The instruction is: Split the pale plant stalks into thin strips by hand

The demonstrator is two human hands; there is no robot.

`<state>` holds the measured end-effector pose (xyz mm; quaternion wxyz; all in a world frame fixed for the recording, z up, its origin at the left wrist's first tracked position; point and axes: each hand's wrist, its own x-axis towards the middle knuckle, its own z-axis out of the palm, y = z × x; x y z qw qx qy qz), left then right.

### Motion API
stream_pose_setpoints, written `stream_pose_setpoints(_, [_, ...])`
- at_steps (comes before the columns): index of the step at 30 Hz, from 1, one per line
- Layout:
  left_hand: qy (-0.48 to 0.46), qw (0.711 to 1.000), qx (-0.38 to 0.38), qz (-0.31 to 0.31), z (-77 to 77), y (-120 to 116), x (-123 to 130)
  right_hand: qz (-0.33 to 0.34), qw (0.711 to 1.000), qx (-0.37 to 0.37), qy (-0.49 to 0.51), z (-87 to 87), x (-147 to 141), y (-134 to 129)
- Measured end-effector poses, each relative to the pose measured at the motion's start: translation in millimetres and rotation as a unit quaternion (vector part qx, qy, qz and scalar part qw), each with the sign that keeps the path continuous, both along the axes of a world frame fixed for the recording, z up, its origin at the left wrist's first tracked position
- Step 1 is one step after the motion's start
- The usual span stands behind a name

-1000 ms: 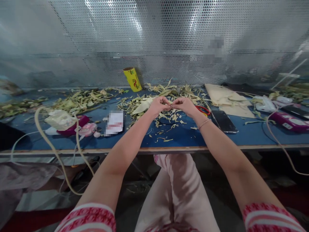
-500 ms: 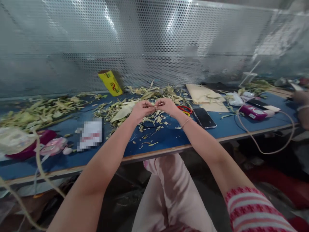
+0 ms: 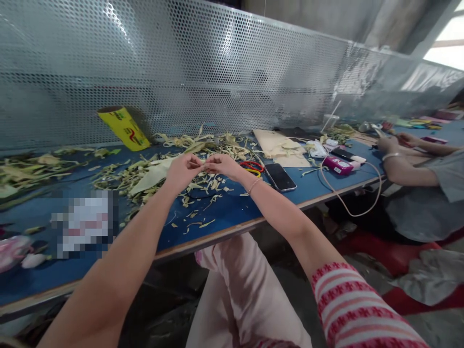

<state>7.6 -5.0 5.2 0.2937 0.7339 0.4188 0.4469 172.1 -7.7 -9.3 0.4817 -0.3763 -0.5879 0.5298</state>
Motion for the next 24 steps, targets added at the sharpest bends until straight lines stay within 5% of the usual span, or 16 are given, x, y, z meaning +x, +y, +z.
stream_pose_setpoints(6, [0.01, 1.0, -0.001, -0.002, -1.7, -1, 0, -0.018, 1.0, -0.006, -0.005, 0.4, 0, 1])
stream_pose_setpoints(17, [-0.107, 0.991, -0.065, -0.047, -13.2, 10, -1, -0.063, 0.986, 0.117, -0.103, 5.6, 3, -2])
stream_pose_setpoints(24, [-0.152, 0.982, -0.101, -0.054, -11.8, 7, 0, -0.059, 0.988, 0.114, -0.091, 1.8, 3, 4])
